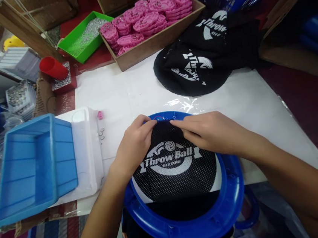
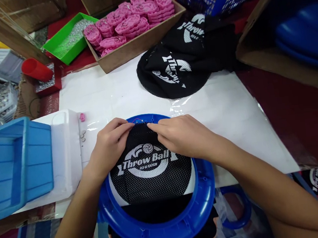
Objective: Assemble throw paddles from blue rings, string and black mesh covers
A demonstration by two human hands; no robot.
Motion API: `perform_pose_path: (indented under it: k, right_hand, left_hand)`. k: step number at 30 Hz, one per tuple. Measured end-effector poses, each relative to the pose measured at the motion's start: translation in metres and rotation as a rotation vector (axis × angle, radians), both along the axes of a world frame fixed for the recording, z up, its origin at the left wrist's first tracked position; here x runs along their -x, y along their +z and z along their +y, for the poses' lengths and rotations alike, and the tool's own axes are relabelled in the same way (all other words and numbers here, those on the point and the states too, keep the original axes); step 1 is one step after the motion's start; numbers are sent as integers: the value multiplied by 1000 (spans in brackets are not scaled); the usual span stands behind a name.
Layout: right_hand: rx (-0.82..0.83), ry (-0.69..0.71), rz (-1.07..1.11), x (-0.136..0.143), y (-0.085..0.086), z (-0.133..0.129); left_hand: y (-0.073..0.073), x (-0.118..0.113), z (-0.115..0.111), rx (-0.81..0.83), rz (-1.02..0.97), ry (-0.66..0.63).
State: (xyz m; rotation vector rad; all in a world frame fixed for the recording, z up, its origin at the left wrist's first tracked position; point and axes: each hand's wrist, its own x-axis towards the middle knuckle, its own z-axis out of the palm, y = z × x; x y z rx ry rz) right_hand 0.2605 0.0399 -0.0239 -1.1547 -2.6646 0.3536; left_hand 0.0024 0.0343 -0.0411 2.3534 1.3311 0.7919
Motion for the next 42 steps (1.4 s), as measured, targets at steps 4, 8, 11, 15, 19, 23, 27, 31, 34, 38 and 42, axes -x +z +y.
perform_pose_path:
  k: [4, 8, 11, 15, 19, 23, 27, 31, 34, 38, 42]
  right_hand:
    - [-17, 0, -19, 0, 0, 0]
    - [-20, -6, -23, 0, 0, 0]
    - [-15, -15, -31, 0, 1, 0]
    - [-37, -11, -36, 1, 1, -1]
    - [-94, -20, -54, 1, 0, -1]
    - [-118, -30, -74, 1, -2, 0]
    - [-127, -18, -86, 0, 0, 0]
    - [-162, -4, -106, 0, 3, -2]
    - [-185, -17, -127, 1, 3, -5]
    - [-196, -15, -121, 1, 3, -7]
    - [-174, -15, -131, 1, 4, -7]
  left_hand:
    - [1, 3, 1, 16, 4, -12]
    - [4, 6, 3, 63, -12, -51]
    - [6, 7, 4, 105, -10, -60]
    - [7, 6, 3, 144, 4, -64]
    - [6, 4, 1, 163, 64, -53]
    - [7, -1, 0, 151, 126, -59]
    - [9, -9, 3, 165, 151, -43]
    - [9, -15, 11, 171, 191, -5]
    - [6, -16, 16, 154, 186, 18]
    - [3, -16, 15, 143, 161, 27]
    - [2, -17, 13, 76, 109, 37]
